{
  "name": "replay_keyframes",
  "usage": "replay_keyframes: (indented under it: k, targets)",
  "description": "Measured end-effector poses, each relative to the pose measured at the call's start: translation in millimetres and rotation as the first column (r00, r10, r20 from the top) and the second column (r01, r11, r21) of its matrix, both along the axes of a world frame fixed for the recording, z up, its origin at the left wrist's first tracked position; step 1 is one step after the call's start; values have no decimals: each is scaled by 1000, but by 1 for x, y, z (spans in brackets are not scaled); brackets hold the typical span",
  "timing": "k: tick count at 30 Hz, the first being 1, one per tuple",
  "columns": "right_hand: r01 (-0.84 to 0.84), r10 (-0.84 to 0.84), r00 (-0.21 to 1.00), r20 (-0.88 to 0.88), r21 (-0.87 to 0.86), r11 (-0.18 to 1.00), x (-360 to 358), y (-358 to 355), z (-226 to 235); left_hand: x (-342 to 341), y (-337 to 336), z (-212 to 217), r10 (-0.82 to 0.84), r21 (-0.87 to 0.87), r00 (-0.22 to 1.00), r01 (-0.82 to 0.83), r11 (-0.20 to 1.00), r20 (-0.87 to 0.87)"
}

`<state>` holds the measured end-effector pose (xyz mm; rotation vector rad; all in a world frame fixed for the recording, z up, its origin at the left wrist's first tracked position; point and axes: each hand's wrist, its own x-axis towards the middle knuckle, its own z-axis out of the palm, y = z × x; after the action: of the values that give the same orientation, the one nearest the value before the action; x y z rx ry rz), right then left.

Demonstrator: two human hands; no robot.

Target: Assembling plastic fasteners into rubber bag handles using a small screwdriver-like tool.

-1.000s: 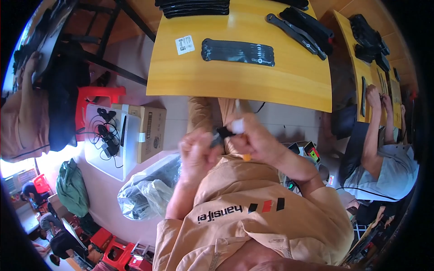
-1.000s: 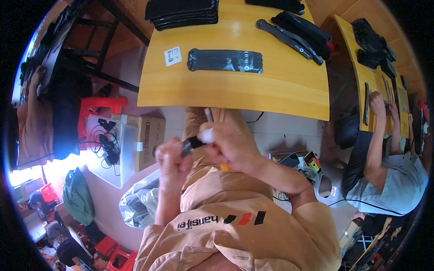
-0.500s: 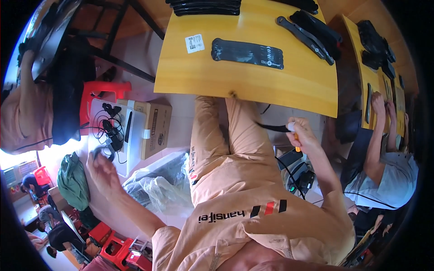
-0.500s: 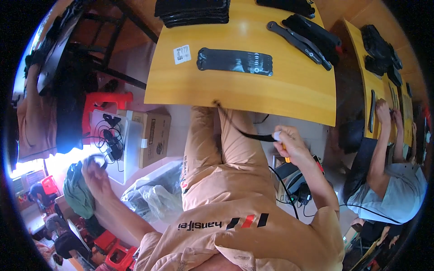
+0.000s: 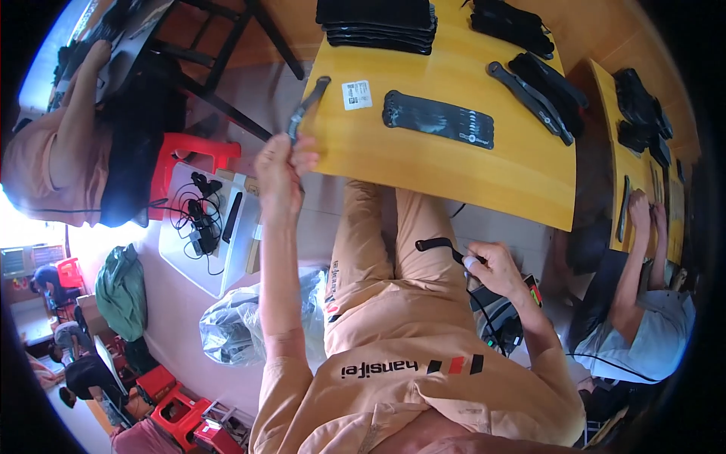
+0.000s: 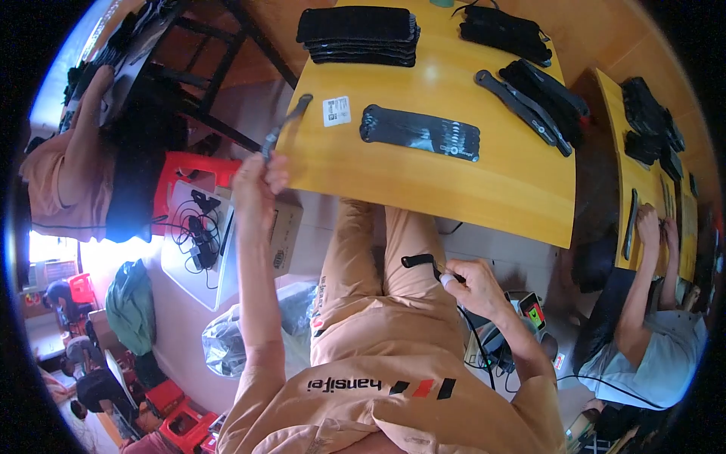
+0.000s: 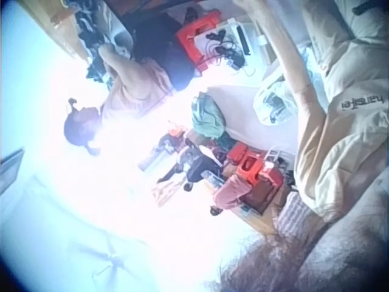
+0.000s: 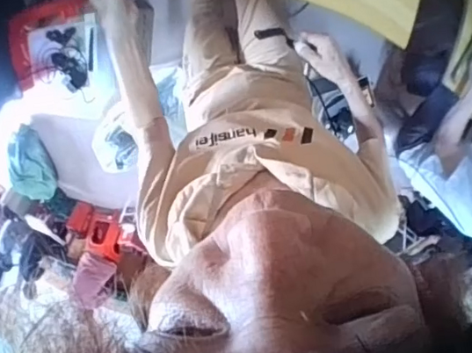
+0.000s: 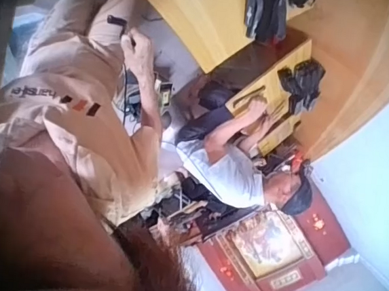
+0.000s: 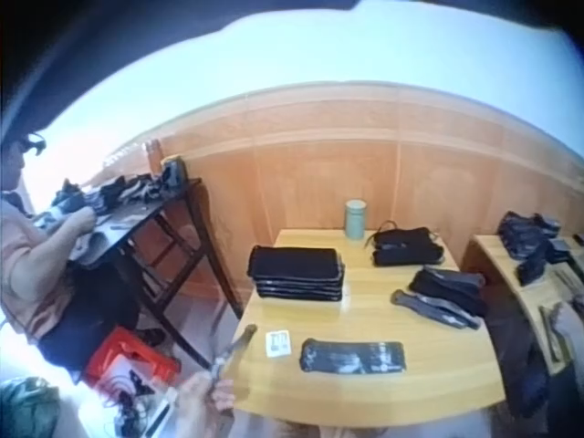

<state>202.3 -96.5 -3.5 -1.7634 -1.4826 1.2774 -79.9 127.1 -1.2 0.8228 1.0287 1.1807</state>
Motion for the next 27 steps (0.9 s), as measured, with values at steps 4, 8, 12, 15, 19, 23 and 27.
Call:
replay_keyframes:
  k: [4,8,12,15,19,23,27]
  targets:
    - [-2,2,1000,0,57,998,1,-3,-7,5,-17,-38,-68,-187,973,27,982,-220]
    - [-20,2,990,140,125,992,2,-1,0,6,-22,-34,-111,-240,890,1,971,-443]
    - [-42,-37,972,232,328,944,4,3,5,6,-32,-24,32,-65,570,-149,987,-821]
    - [2,-120,967,224,463,886,4,4,13,9,-66,-30,116,64,527,-117,991,-842]
    - [-13,-109,978,179,570,822,-7,16,23,31,-132,-52,-210,-106,493,230,967,-844]
    - [-33,-85,984,159,623,782,-13,19,21,66,-140,-43,-388,-248,616,304,920,-686]
    - [4,-107,989,101,707,708,-25,20,17,67,-140,-36,-644,-546,758,586,599,107]
